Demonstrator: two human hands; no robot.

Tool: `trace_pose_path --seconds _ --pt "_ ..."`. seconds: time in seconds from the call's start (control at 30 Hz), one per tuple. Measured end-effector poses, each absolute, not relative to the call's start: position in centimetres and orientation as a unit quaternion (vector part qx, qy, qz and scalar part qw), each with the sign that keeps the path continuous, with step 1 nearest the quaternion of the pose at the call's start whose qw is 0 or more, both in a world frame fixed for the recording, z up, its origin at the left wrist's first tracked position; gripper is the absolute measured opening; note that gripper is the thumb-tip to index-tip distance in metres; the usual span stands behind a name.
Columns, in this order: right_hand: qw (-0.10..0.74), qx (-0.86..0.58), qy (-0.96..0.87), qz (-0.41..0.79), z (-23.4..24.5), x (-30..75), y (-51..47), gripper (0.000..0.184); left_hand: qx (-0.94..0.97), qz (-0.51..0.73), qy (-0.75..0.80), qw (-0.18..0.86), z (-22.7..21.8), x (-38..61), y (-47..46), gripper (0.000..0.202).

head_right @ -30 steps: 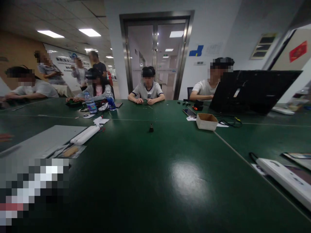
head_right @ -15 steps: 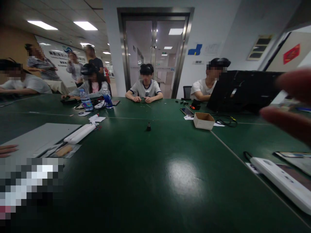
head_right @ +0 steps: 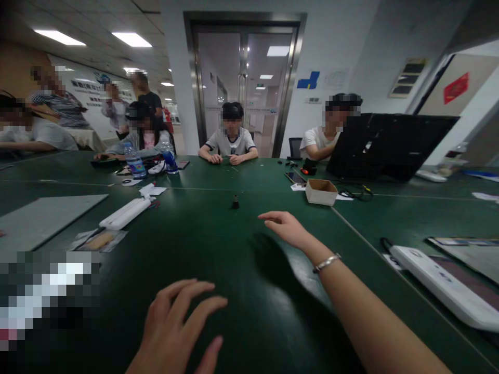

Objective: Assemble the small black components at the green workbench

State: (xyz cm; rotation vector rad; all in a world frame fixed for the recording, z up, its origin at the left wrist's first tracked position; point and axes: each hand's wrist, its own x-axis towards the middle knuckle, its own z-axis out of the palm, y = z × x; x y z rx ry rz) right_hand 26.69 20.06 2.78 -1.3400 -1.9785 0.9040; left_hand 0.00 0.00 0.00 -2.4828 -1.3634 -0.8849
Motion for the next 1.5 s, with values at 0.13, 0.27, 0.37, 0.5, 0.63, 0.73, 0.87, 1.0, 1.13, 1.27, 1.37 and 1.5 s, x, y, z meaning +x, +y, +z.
trace_pose_path --seconds 0.13,0.27,0.37,0.5,0.63,0.73,0.87,1.0,1.13,1.27,1.37,1.5 --pt "0.301 -0.548 -0.699 0.349 -1.7 24.8 24.6 0.03 -0.812 -0.226 -0.532 -0.083 4.3 5.1 4.0 0.032" --pt "0.364 -0.57 -0.662 0.324 -4.0 22.1 28.1 0.038 -0.825 -0.148 -0.516 -0.177 5.6 6.6 8.8 0.029" --pt "0.366 -0.605 -0.644 0.292 -4.6 20.0 29.8 0.05 -0.778 -0.144 -0.576 -0.205 4.0 5.6 15.2 0.023" --pt "0.336 -0.65 -0.658 0.178 -4.7 18.5 30.1 0.046 -0.675 -0.307 -0.617 -0.265 0.8 3.6 24.9 0.02" --pt "0.314 -0.637 -0.693 0.122 -4.8 18.5 29.6 0.041 -0.599 -0.431 -0.631 -0.24 -2.0 3.1 30.5 0.034" --pt "0.32 -0.632 -0.692 0.141 -4.9 18.7 30.1 0.04 -0.647 -0.429 -0.596 -0.203 -3.9 3.7 31.6 0.063" --pt "0.322 -0.634 -0.688 0.144 -5.1 18.8 30.9 0.039 -0.708 -0.388 -0.565 -0.17 -5.1 5.0 31.8 0.075" --pt "0.33 -0.635 -0.681 0.156 -5.2 18.8 31.1 0.041 -0.762 -0.308 -0.557 -0.118 -4.7 6.1 31.8 0.043" --pt "0.324 -0.629 -0.69 0.152 -5.1 18.8 30.9 0.04 -0.792 -0.308 -0.509 -0.136 -4.7 6.1 31.9 0.036" --pt "0.323 -0.615 -0.702 0.16 -5.0 19.0 30.9 0.038 -0.764 -0.367 -0.492 -0.198 -5.4 5.2 31.5 0.059" --pt "0.324 -0.612 -0.699 0.179 -5.2 19.2 31.2 0.039 -0.746 -0.376 -0.506 -0.214 -5.7 4.7 30.6 0.066" --pt "0.316 -0.61 -0.706 0.17 -5.4 19.2 31.4 0.038 -0.747 -0.357 -0.531 -0.179 -5.5 4.1 28.8 0.062"
